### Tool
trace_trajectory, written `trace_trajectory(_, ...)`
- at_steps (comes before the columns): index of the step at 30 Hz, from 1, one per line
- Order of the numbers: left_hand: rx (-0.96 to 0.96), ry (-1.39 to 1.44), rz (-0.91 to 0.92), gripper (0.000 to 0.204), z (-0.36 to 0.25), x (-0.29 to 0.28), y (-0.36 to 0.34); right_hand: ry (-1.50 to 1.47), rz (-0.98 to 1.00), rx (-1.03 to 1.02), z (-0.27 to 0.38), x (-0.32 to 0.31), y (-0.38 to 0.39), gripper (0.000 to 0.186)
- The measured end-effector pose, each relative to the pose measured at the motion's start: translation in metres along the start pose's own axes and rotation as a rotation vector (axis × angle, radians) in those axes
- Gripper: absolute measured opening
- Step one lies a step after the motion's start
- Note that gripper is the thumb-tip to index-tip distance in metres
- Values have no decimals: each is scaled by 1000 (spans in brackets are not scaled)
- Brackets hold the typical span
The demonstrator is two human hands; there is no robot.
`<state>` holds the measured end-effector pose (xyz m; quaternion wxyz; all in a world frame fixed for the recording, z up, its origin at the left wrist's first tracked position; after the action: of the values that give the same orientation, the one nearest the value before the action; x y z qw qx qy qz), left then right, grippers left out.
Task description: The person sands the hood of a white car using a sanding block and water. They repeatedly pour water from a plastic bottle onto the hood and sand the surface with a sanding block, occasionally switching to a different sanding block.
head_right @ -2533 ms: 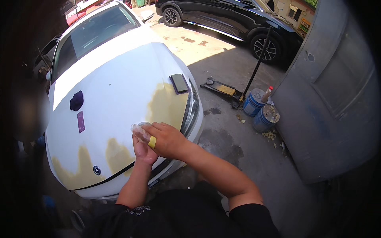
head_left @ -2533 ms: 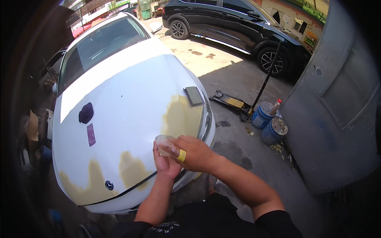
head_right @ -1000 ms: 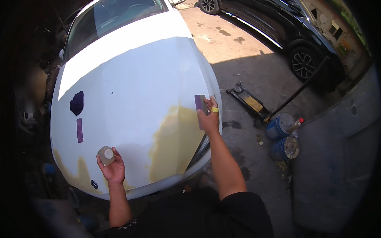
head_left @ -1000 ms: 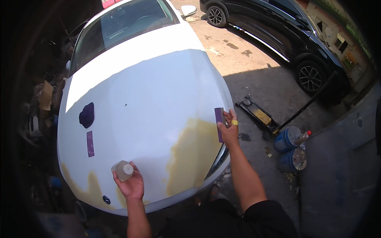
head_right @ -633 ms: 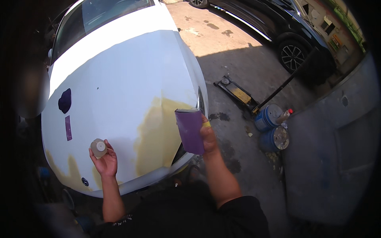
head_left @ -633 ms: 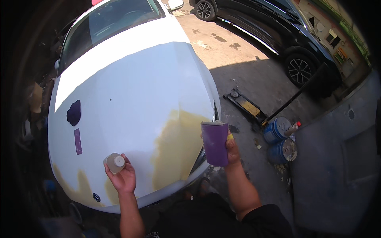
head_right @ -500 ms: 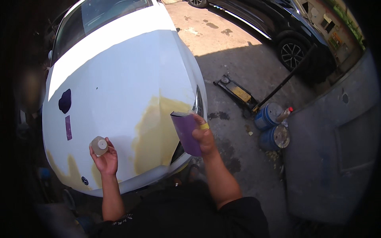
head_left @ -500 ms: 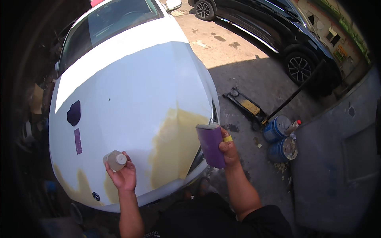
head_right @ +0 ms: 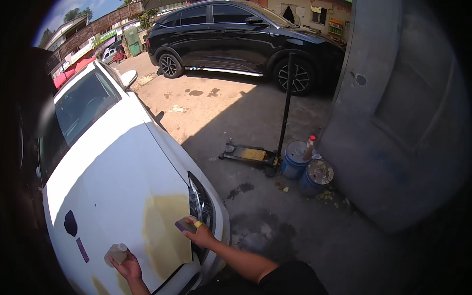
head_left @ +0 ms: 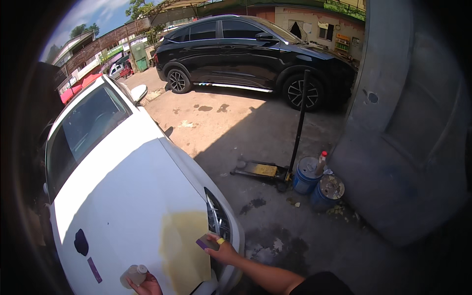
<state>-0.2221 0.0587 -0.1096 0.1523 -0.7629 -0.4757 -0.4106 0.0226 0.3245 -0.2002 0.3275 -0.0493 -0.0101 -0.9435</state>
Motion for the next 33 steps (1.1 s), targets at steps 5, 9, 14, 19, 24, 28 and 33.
trace_trajectory(5,2,-66,-62,52,-8,-2,-7,132,-56,-33,-20,25,19,75)
trace_trajectory(9,-4,-162,-128,56,-27,15,-20,270,-148,-220,-13,57,25,76)
trace_trajectory(14,-36,-392,55,55,-3,12,-54,326,-288,-316,-20,59,40,66)
trace_trajectory(19,-16,-596,254,54,-9,-6,-72,395,-363,-339,-36,85,54,61)
trace_trajectory(24,85,-789,384,56,10,-8,-90,512,-369,-371,-28,81,49,61)
trace_trajectory(28,222,-895,455,59,20,-15,-109,456,-424,-402,-30,82,49,55)
trace_trajectory(33,299,-935,514,63,26,-18,-106,260,-436,-346,-57,107,113,55)
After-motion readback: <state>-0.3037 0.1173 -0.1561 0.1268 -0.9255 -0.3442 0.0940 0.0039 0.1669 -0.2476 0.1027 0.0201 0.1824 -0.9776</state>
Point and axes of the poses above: each hand's wrist, its own y-axis away from the middle knuckle, its own x-axis out of the palm, z = x × y, the point moved 8 cm from there along -y, towards the middle knuckle, and after that the axes turned 8 degrees about -y, right-handed, at the moved point
